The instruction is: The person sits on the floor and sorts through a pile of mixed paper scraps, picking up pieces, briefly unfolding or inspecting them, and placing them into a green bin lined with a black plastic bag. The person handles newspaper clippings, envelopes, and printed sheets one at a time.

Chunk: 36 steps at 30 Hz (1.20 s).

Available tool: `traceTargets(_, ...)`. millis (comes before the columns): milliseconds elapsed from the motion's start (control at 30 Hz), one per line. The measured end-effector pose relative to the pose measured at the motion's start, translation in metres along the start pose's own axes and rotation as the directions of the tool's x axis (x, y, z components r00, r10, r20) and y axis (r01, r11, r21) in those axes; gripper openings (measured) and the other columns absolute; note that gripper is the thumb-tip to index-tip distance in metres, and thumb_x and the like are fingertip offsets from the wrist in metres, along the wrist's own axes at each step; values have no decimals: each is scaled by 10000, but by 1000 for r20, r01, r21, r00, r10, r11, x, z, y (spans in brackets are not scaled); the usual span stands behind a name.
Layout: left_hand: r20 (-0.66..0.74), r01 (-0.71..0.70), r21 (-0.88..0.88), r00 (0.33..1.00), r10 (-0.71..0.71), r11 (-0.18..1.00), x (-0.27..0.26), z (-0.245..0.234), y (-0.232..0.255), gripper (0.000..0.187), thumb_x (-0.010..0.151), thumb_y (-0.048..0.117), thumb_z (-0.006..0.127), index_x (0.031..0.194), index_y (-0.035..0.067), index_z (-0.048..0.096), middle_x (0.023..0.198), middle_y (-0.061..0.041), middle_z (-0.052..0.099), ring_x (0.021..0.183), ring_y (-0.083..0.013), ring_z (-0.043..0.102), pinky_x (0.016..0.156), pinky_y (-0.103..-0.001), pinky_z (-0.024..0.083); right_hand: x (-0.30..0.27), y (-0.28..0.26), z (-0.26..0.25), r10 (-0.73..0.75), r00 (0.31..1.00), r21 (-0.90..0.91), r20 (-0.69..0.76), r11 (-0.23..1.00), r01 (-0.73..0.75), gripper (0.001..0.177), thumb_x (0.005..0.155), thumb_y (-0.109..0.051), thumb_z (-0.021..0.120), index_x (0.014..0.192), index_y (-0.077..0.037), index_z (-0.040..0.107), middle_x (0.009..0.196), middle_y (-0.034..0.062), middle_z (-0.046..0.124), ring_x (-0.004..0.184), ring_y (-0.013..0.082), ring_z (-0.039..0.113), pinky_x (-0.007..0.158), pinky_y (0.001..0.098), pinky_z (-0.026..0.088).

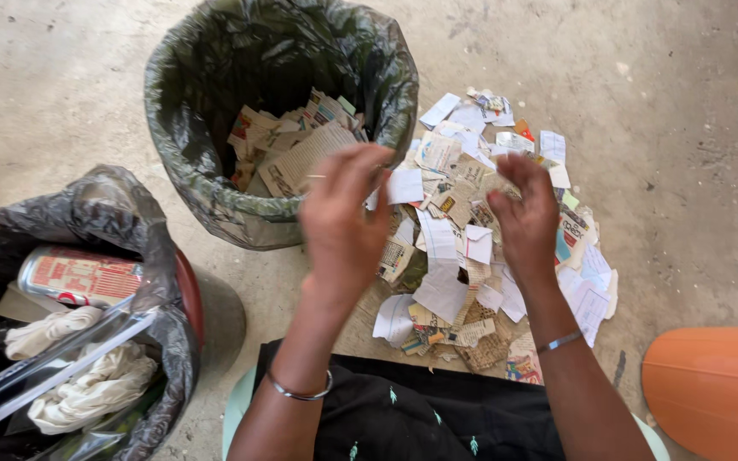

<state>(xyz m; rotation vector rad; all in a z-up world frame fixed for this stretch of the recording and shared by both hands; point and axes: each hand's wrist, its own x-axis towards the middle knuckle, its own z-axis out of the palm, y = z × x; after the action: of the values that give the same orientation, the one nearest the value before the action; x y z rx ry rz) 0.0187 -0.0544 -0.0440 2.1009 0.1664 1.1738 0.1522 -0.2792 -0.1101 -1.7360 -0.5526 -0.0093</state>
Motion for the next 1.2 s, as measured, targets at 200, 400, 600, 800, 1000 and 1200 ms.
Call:
traceTargets(200, 743, 192, 69, 645, -179, 979, -75, 93, 16, 505, 838, 150, 780, 1309, 65, 619, 1200, -196, 651, 1084, -387, 652, 870, -476, 544, -148, 109, -79, 411, 905, 56, -106, 912, -407, 303, 962, 35, 639, 1265, 32, 636, 1205, 121, 697, 1152, 199, 655, 958, 311, 564)
traceTargets(400, 814, -15, 175, 565, -136, 985, -141, 159, -12, 584, 789, 210, 819, 1308, 52, 602, 1339, -256, 549, 1232, -422, 542, 1006, -491, 465, -163, 174, -84, 492, 868, 254, 70, 832, -493, 331, 975, -44, 629, 1303, -16, 605, 1225, 73, 687, 1083, 140, 668, 826, 281, 585)
traceTargets(600, 673, -197, 193, 739, 17, 961, -175, 240, -29, 642, 745, 258, 804, 1257, -57, 577, 1296, -304, 562, 1257, -472, 531, 1064, -518, 409, -144, 166, -88, 512, 859, 270, 19, 824, -498, 329, 970, -83, 643, 1297, -61, 618, 1220, 32, 679, 1055, 106, 668, 807, 266, 584)
traceTargets(800, 642, 114, 288, 714, -280, 951, -172, 220, -23, 149, 990, 68, 637, 1103, 44, 731, 1157, -134, 740, 1002, -335, 717, 898, -427, 558, -133, 155, -98, 543, 839, 393, 33, 765, -510, 302, 988, -146, 640, 1278, -61, 626, 1169, 32, 703, 1023, 101, 693, 780, 256, 594)
traceTargets(1000, 652, 58, 35, 755, -67, 998, -196, 152, 24, 242, 859, -17, 657, 1047, 57, 790, 1170, -169, 731, 970, -324, 736, 816, -394, 585, -142, 145, -73, 579, 725, 447, 373, 572, -687, 351, 926, -134, 682, 1257, -34, 619, 955, 84, 743, 819, 137, 732, 672, 306, 635)
traceTargets(1200, 687, 786, -109, 502, -526, 608, -219, 144, 12, 250, 1001, 54, 591, 1213, 13, 717, 1068, -71, 766, 930, -113, 727, 810, -268, 602, -148, 153, -73, 423, 861, 621, 284, 602, -501, 330, 909, 15, 720, 1229, 50, 644, 967, 101, 736, 846, 123, 715, 747, 247, 609)
